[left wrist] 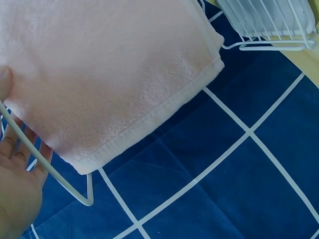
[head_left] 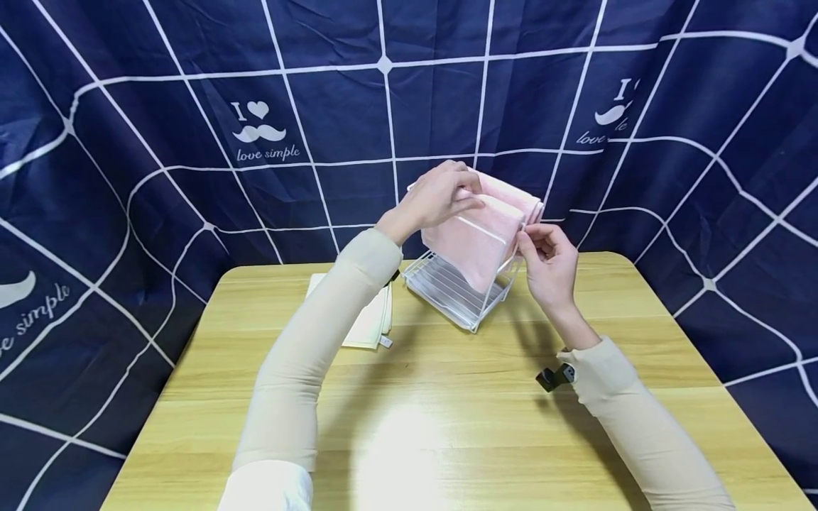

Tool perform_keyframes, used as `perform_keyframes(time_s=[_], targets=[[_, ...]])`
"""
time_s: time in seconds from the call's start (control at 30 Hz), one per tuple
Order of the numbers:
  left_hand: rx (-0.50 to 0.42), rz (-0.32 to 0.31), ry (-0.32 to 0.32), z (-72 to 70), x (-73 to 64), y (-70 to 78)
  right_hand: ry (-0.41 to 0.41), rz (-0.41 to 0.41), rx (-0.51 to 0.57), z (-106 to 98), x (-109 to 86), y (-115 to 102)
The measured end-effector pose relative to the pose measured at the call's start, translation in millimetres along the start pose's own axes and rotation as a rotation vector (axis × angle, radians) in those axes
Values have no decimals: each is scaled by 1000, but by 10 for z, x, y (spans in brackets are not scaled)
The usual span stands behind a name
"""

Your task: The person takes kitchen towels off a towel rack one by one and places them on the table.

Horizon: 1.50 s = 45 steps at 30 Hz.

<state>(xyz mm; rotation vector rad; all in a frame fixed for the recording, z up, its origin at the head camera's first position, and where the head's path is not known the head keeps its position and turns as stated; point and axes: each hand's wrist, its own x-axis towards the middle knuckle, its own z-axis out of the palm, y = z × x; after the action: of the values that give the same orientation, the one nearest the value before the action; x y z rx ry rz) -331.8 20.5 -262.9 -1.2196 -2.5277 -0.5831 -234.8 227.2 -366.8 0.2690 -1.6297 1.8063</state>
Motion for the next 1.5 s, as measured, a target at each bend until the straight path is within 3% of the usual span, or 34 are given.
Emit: perform_keyframes(time_s=[0.93, 1.5], targets=[[-6, 48, 115, -269, -143, -9, -12, -20, -18, -7, 3, 20], [-55, 40, 196, -454, -192, -51, -8, -12, -33, -16, 6, 13]])
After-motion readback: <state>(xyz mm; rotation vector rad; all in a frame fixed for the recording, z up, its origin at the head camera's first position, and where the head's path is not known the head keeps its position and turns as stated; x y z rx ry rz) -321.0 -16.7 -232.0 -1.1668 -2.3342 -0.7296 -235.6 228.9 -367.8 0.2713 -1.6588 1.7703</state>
